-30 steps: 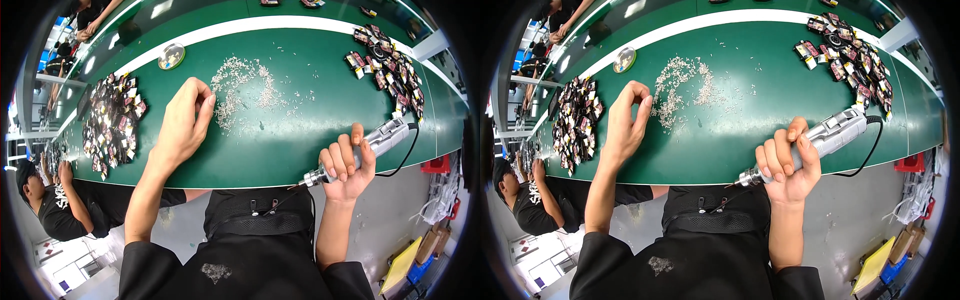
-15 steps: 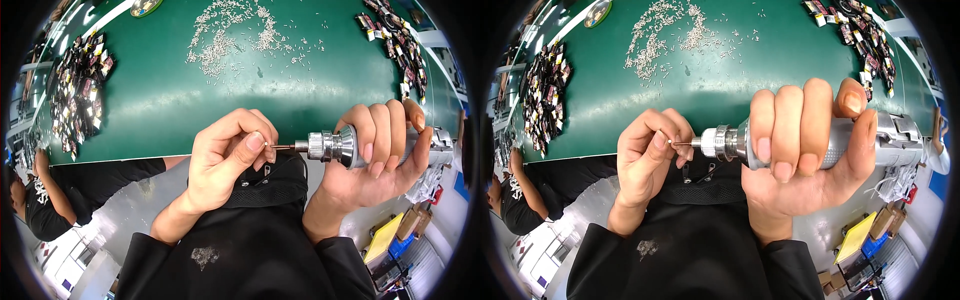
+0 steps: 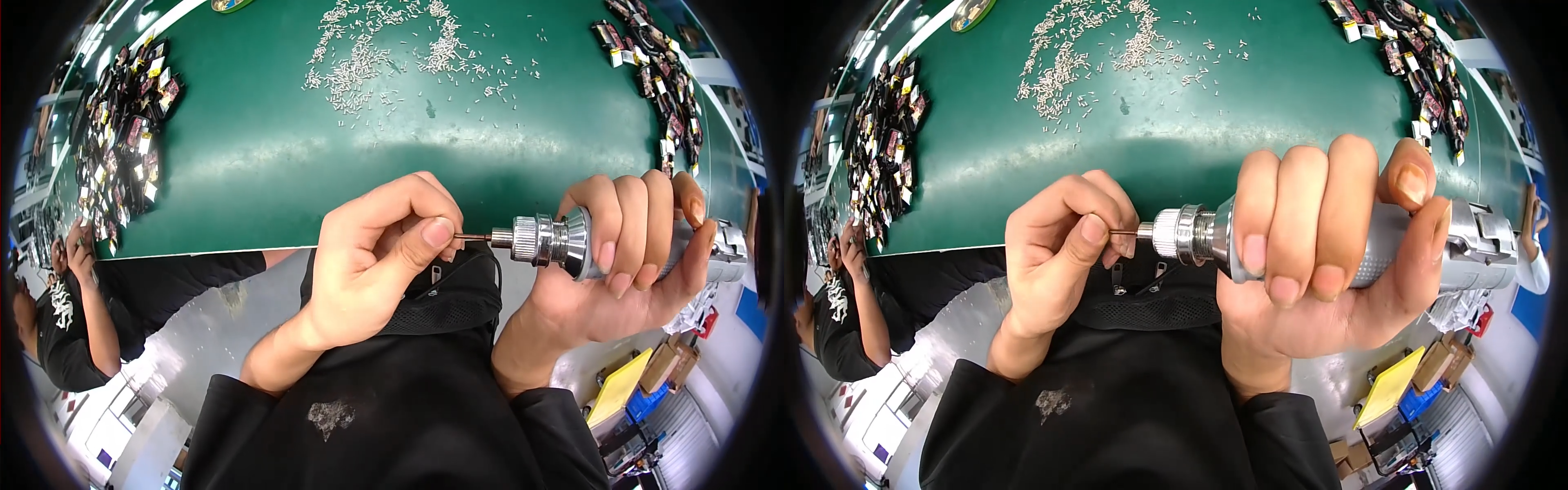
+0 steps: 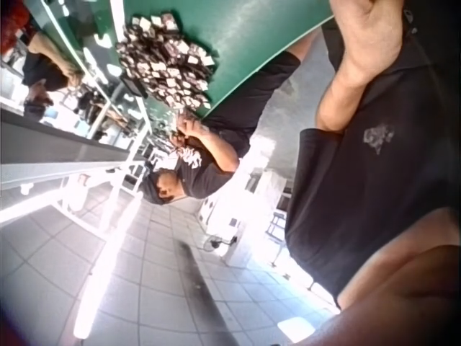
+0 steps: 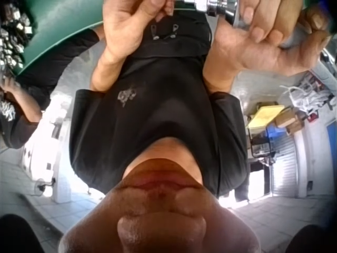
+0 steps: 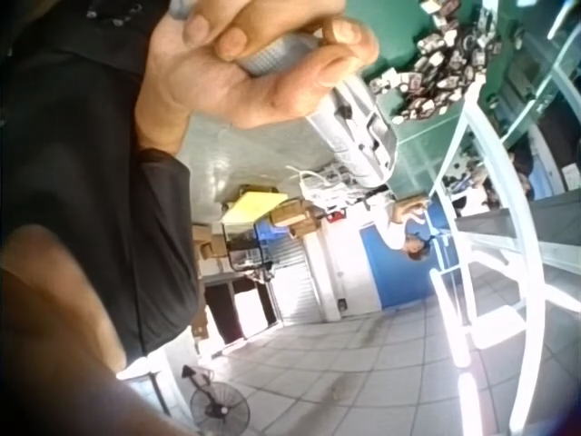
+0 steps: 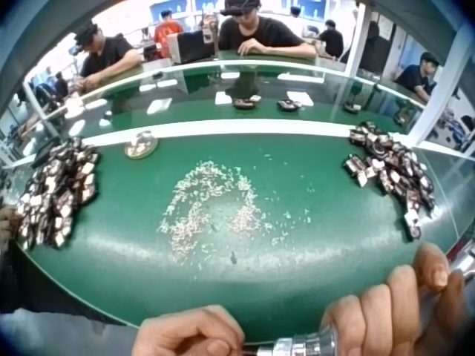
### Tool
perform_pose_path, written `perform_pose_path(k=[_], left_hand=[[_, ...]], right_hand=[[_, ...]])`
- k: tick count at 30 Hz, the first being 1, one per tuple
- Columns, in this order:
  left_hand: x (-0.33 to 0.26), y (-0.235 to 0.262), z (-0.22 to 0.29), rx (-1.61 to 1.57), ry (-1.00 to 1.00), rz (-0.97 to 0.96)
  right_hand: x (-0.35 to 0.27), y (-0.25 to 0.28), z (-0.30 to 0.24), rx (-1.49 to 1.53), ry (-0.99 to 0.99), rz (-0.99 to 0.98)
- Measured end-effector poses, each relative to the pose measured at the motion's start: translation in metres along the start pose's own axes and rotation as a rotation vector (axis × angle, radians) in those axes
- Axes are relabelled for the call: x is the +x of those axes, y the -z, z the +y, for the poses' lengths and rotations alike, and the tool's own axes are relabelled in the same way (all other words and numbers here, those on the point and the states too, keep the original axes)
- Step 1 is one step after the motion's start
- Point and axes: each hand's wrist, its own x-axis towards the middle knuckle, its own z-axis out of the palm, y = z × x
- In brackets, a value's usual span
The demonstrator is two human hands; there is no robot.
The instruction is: Using an electric screwdriver to assemble small electronic components on a factory assembly line.
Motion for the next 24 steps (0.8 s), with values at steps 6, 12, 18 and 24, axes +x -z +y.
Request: perform_pose_path(k=[6, 12, 18, 24], left_hand=[[0.001, 0.000, -0.002, 0.540, -0.267, 0.030], [0.011, -0.005, 0.001, 0.653, -0.228, 0.010], [0.043, 0.012, 0.029, 1.121, -0.557, 0.152], [0.134, 0.025, 0.084, 1.388, -0.569, 0.131]], right_hand=[[-0.001, 0.006, -0.004, -0.040, -0.015, -0.052], [0.007, 0.017, -0.004, -0.005, -0.033, -0.050], [0.014, 0.022, -0.009, 0.009, 0.062, 0.059], [0.000, 0.047, -0.003, -0.001, 0.015, 0.296]])
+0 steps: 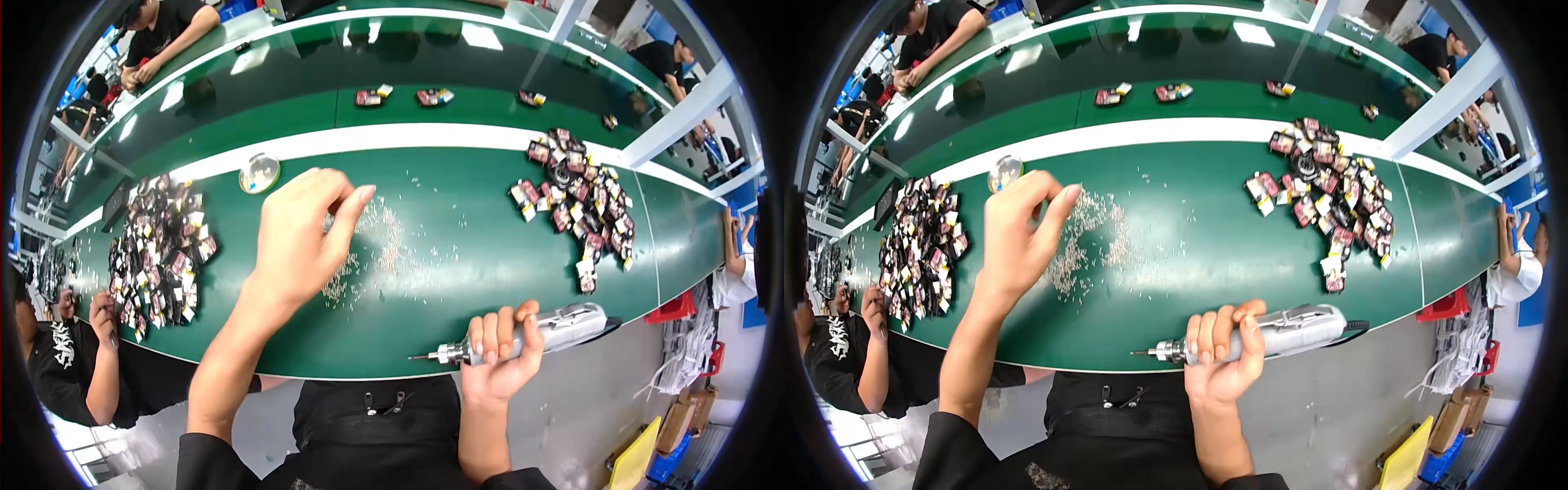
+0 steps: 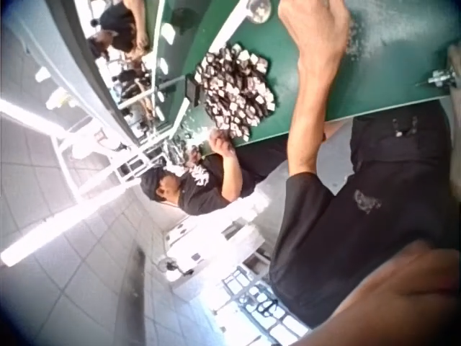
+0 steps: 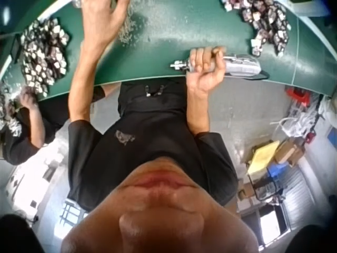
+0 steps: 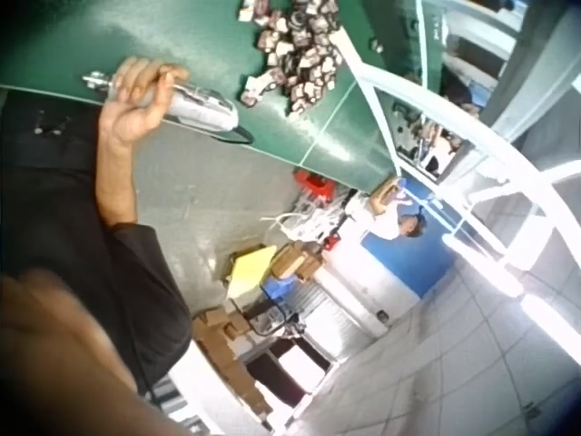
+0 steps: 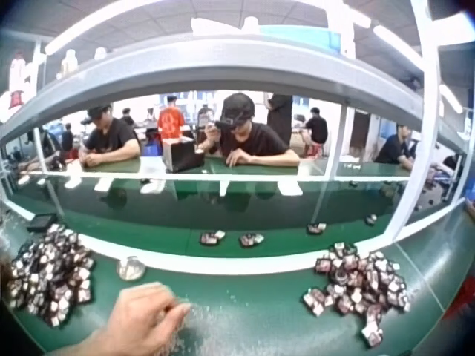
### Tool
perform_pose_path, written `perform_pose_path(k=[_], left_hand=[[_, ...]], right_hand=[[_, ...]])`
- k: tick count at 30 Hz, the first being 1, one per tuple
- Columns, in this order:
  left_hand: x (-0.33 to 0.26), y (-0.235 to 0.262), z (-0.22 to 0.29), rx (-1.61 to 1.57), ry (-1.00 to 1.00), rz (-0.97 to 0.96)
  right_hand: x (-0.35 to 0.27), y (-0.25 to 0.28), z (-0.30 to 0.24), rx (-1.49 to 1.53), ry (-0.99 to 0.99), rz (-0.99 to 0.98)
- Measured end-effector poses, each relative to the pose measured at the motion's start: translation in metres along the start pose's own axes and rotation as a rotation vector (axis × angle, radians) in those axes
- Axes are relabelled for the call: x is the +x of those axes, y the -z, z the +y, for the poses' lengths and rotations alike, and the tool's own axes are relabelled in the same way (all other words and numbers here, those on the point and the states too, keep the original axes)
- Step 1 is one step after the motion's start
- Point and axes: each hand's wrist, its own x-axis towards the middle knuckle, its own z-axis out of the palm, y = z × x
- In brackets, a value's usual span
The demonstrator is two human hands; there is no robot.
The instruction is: Using an electric screwdriver to assemble small electronic components on a factory assembly line.
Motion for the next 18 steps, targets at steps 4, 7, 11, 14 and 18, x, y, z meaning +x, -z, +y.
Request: perform_pose_path(k=[4, 7, 11, 14, 18], left_hand=[[0.073, -0.046, -0.051, 0.081, 0.120, -0.058], [0.110, -0.069, -0.070, 0.361, 0.227, -0.034], [0.127, -0.089, -0.110, 0.475, 0.352, -0.095], [0.128, -0.094, -0.122, 0.500, 0.248, -0.104], [0.124, -0.082, -0.128, 0.471, 0.108, -0.058]], right_hand=[[-0.004, 0.002, 0.000, 0.036, -0.041, -0.031], [-0.004, 0.005, -0.003, -0.009, -0.033, -0.089], [0.004, 0.002, -0.002, -0.004, -0.070, -0.100], [0.005, 0.010, -0.004, 0.052, -0.107, -0.140], [0.001, 0.012, -0.008, 0.059, -0.142, -0.139]])
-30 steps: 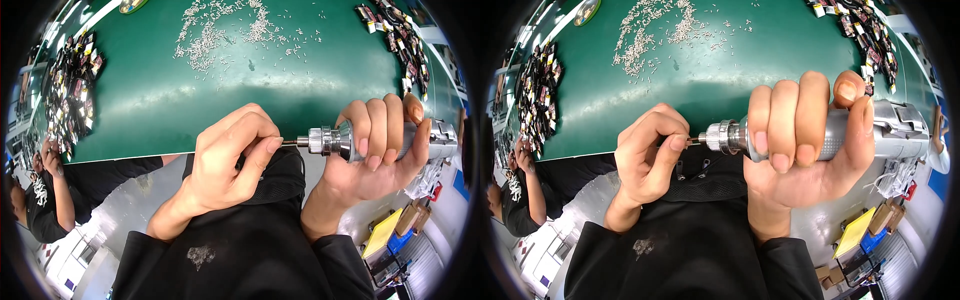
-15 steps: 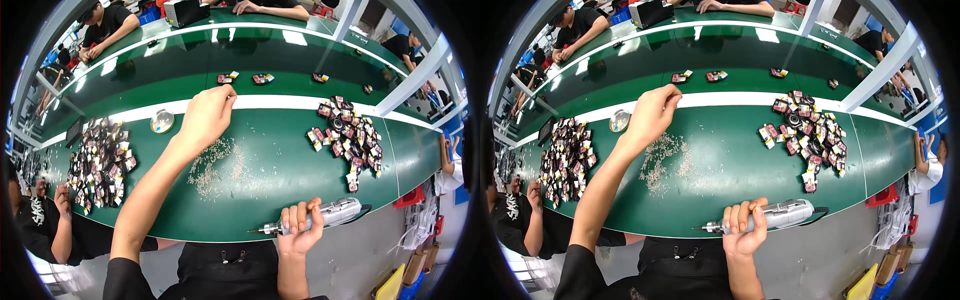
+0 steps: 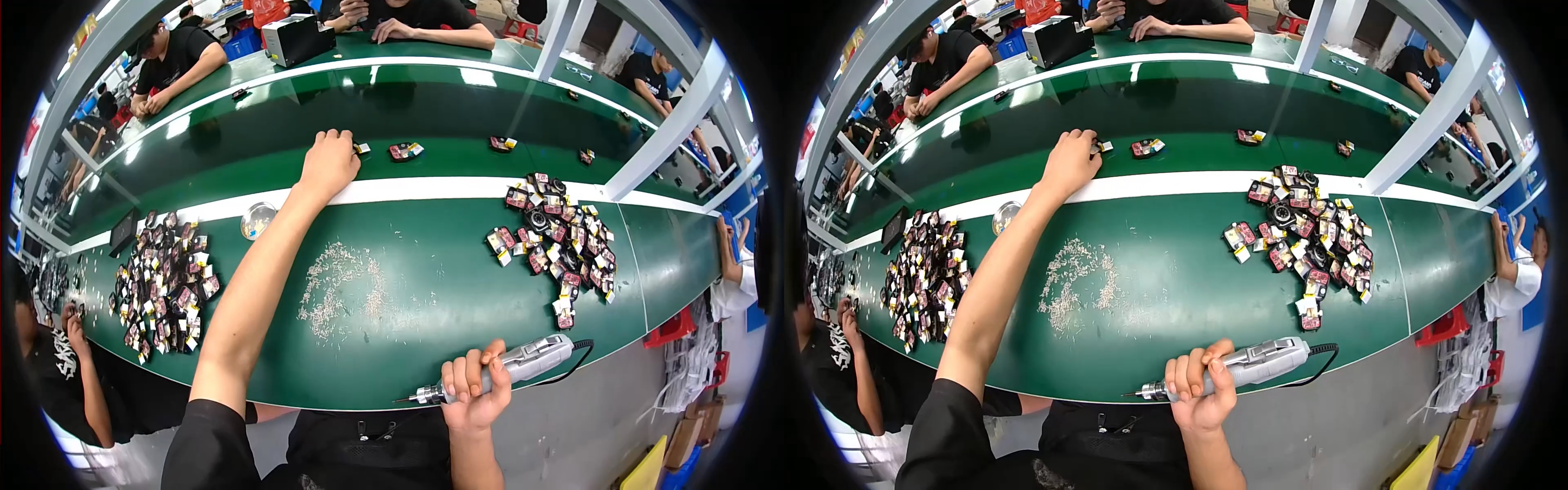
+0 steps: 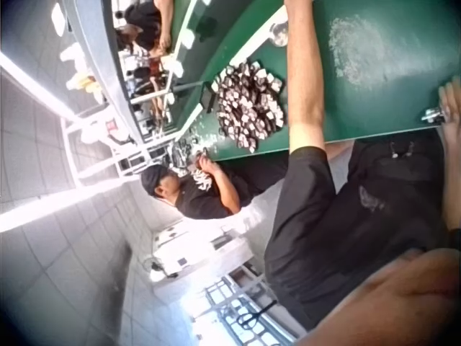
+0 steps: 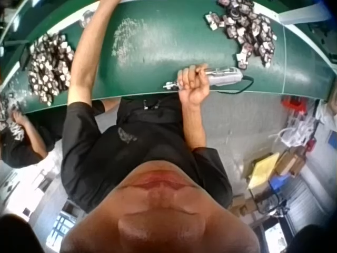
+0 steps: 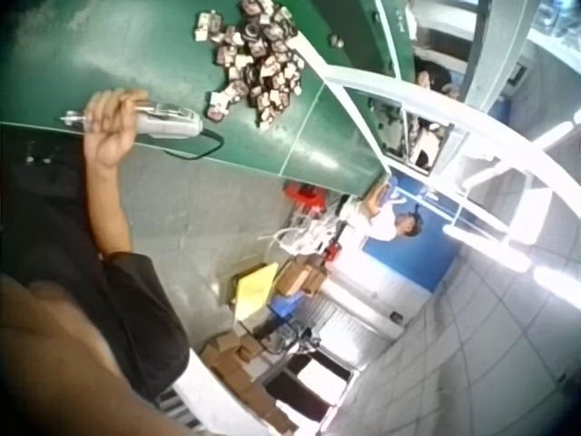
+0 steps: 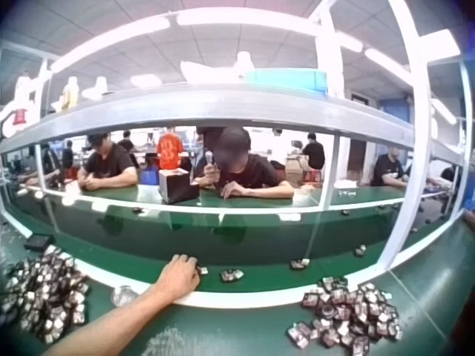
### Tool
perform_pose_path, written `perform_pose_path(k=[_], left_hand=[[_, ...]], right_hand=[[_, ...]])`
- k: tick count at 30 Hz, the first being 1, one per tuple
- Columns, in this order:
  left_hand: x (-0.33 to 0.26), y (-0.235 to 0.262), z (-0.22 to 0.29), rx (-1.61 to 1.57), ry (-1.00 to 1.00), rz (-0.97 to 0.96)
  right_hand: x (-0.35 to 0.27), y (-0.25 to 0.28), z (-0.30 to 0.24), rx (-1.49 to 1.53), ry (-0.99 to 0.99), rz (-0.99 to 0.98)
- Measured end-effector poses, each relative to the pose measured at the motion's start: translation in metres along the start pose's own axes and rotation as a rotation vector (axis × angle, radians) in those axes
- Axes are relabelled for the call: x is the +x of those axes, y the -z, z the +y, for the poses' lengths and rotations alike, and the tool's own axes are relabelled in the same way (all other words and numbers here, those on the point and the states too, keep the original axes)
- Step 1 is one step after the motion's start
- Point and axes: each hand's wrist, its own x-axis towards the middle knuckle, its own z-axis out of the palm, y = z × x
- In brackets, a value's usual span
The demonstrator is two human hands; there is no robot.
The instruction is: Using an electric screwdriver to assemble small electronic components on a factory assembly line.
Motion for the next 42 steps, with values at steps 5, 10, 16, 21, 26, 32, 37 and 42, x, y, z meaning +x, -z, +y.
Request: perform_pose_path(k=[5, 10, 16, 21, 26, 32, 37, 42], left_hand=[[-0.055, 0.055, 0.036, -0.444, -0.068, -0.132], [-0.171, 0.108, 0.097, -0.635, -0.467, -0.303], [-0.239, 0.113, 0.111, -0.727, -0.407, -0.424], [-0.248, 0.108, 0.119, -0.728, -0.304, -0.318], [-0.256, 0.103, 0.126, -0.588, -0.331, -0.263], [-0.264, 0.093, 0.122, -0.455, -0.572, -0.033], [-0.267, 0.101, 0.127, -0.440, -0.508, -0.151], [-0.268, 0.111, 0.127, -0.472, -0.482, -0.316]], right_hand=[[-0.010, 0.001, -0.003, -0.018, 0.004, 0.014], [-0.026, 0.005, -0.009, -0.087, -0.024, -0.005], [-0.052, 0.002, 0.001, -0.016, -0.155, -0.087], [-0.064, 0.003, 0.023, -0.122, -0.205, -0.117], [-0.073, -0.002, 0.042, -0.105, -0.174, -0.052], [-0.070, 0.003, 0.045, -0.241, -0.073, -0.038], [-0.057, -0.007, 0.009, -0.186, -0.183, -0.127], [-0.018, -0.029, -0.035, -0.325, 0.036, -0.312]])
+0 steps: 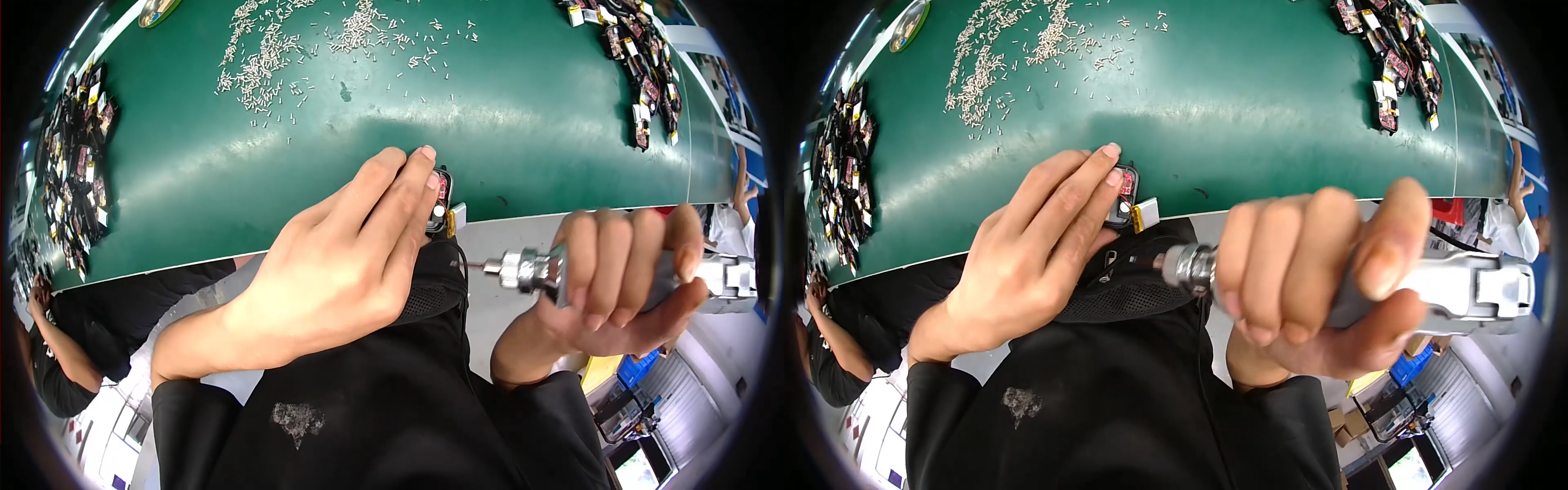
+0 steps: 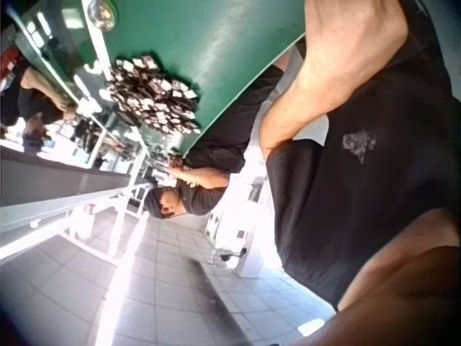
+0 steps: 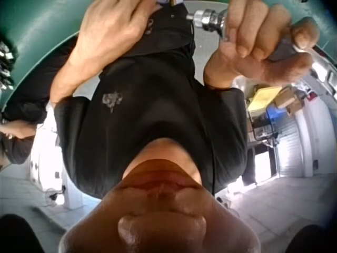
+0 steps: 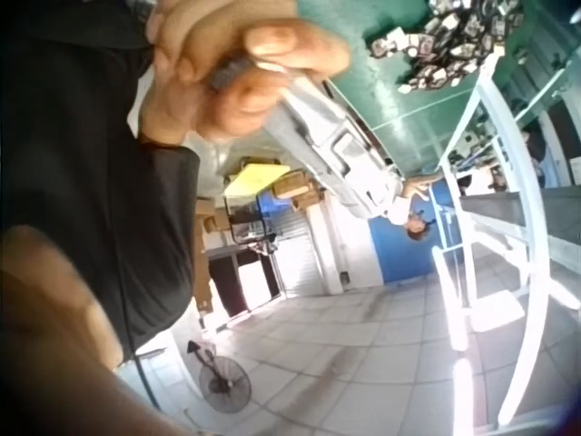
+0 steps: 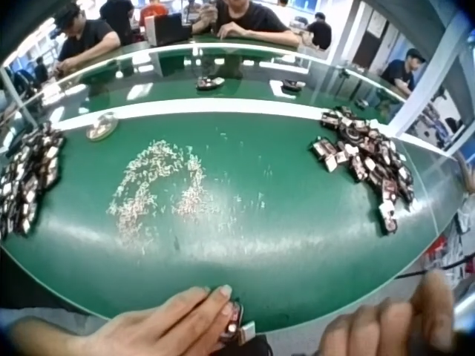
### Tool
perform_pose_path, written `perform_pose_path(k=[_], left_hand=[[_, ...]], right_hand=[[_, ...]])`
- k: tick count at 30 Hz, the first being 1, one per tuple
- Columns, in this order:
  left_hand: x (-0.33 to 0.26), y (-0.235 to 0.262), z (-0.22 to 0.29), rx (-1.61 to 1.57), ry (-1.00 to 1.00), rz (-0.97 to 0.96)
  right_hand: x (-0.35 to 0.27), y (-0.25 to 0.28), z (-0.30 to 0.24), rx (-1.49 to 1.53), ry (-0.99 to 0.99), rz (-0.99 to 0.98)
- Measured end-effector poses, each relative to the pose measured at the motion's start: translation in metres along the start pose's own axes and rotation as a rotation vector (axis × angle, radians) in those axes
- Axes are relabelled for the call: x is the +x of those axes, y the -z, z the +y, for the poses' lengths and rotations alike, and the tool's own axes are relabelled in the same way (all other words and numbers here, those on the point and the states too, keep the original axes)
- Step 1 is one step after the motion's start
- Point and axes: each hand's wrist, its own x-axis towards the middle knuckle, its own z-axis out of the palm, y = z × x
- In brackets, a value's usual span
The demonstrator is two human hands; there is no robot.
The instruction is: Using an electric screwdriver to assemble small electronic components on a factory assembly line.
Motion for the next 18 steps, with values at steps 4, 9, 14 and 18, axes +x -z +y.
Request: perform_pose_path(k=[4, 9, 14, 18], left_hand=[[-0.003, -0.006, -0.004, 0.122, -0.091, 0.048], [-0.004, -0.006, -0.004, 0.082, -0.066, 0.039], [-0.003, -0.010, -0.005, 0.068, -0.078, 0.096], [-0.003, -0.018, -0.009, 0.070, -0.099, 0.164]], right_hand=[[0.027, 0.007, 0.000, -0.098, -0.008, -0.046], [0.034, 0.017, 0.014, -0.100, -0.082, -0.098], [0.033, 0.022, 0.017, -0.156, -0.117, -0.111], [0.035, 0.019, 0.015, -0.234, -0.150, -0.158]])
